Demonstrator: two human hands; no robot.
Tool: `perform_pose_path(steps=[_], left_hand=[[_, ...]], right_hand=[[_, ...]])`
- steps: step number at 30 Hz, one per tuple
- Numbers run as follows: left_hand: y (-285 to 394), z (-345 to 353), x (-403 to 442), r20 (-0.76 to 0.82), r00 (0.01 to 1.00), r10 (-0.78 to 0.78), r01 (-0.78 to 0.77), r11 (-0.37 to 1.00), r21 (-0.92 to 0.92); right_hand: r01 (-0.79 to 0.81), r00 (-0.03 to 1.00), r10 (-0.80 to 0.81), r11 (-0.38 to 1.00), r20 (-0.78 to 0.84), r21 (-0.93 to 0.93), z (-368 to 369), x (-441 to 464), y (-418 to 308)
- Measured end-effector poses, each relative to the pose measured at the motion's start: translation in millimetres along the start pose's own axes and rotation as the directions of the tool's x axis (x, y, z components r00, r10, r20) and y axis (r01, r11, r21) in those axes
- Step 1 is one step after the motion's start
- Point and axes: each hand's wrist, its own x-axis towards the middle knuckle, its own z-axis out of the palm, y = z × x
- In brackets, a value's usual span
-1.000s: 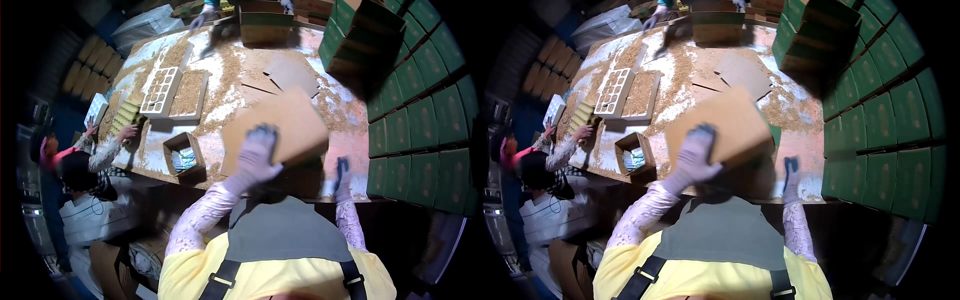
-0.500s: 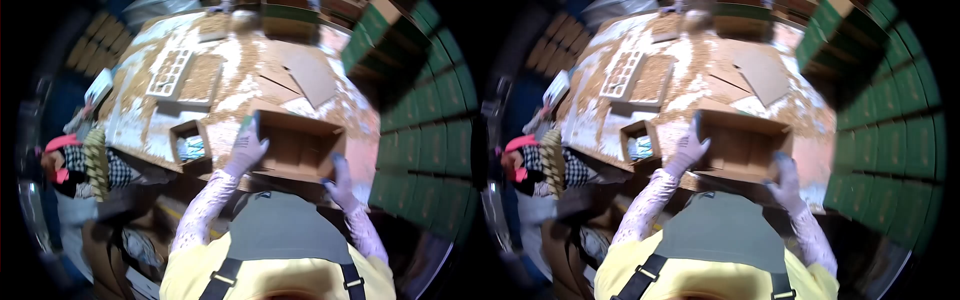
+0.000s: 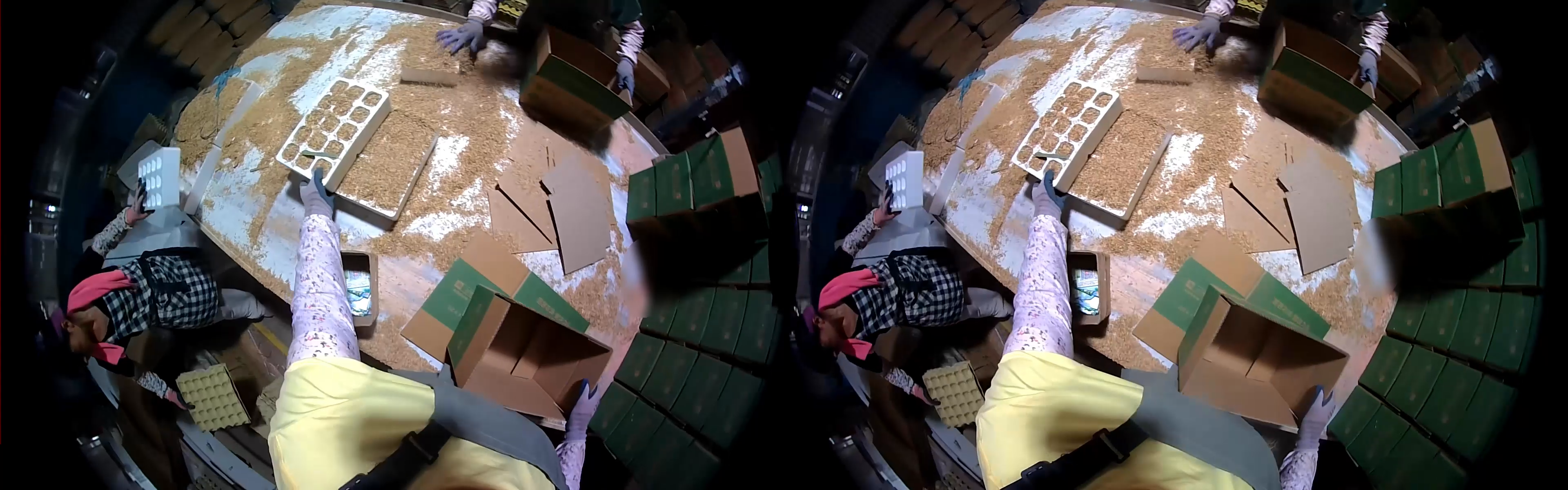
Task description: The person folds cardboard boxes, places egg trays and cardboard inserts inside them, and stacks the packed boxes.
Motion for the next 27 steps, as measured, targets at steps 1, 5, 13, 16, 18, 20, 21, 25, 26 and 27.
perform_pose_path(steps=[1,5,13,16,18,20,21,25,26,27], left_hand=[[21.6,2.0,-13.4,-0.079,0.97,-0.231,0.157,0.84,-0.52],[52.2,-25.8,-26.4,0.163,0.909,-0.384,0.297,0.322,-0.899],[98.5,-28.7,-53.2,0.178,0.939,-0.293,0.276,0.339,-0.899],[154.5,-46.6,-126.6,0.408,0.904,-0.125,0.426,0.309,-0.85],[241.9,-53.3,-201.3,0.49,0.868,-0.074,0.485,0.331,-0.809],[271.0,-51.2,-251.1,0.576,0.815,0.058,0.528,0.334,-0.781],[276.2,-44.5,-270.4,0.581,0.812,0.058,0.518,0.384,-0.764],[329.7,-18.2,-354.6,0.777,0.609,0.162,0.672,0.416,-0.613],[326.8,-8.4,-368.8,0.807,0.553,0.206,0.672,0.463,-0.579],[349.7,-5.3,-391.3,0.905,0.355,0.235,0.882,0.237,-0.408]], right_hand=[[0.031,0.999,-0.031,0.999,-0.028,0.018,-0.1,-0.5,0.9],[0.088,0.996,-0.086,0.984,-0.019,0.155,3.5,5.7,-7.6],[0.101,0.981,-0.127,0.98,-0.149,-0.172,5.1,16.0,-3.9],[0.173,0.984,-0.163,0.964,-0.064,0.202,5.1,16.2,-13.7],[0.161,0.987,-0.155,0.921,-0.044,0.354,1.0,7.6,-28.2],[0.244,0.969,-0.244,0.903,-0.046,0.353,5.4,13.6,-14.5],[0.256,0.964,-0.262,0.883,-0.04,0.394,9.8,17.1,-5.7],[0.124,0.98,-0.199,0.668,0.015,0.734,53.3,51.5,35.8],[0.105,0.979,-0.202,0.615,0.028,0.782,59.6,55.5,45.7],[0.029,0.975,-0.207,0.49,0.084,0.872,57.2,52.6,50.7]])
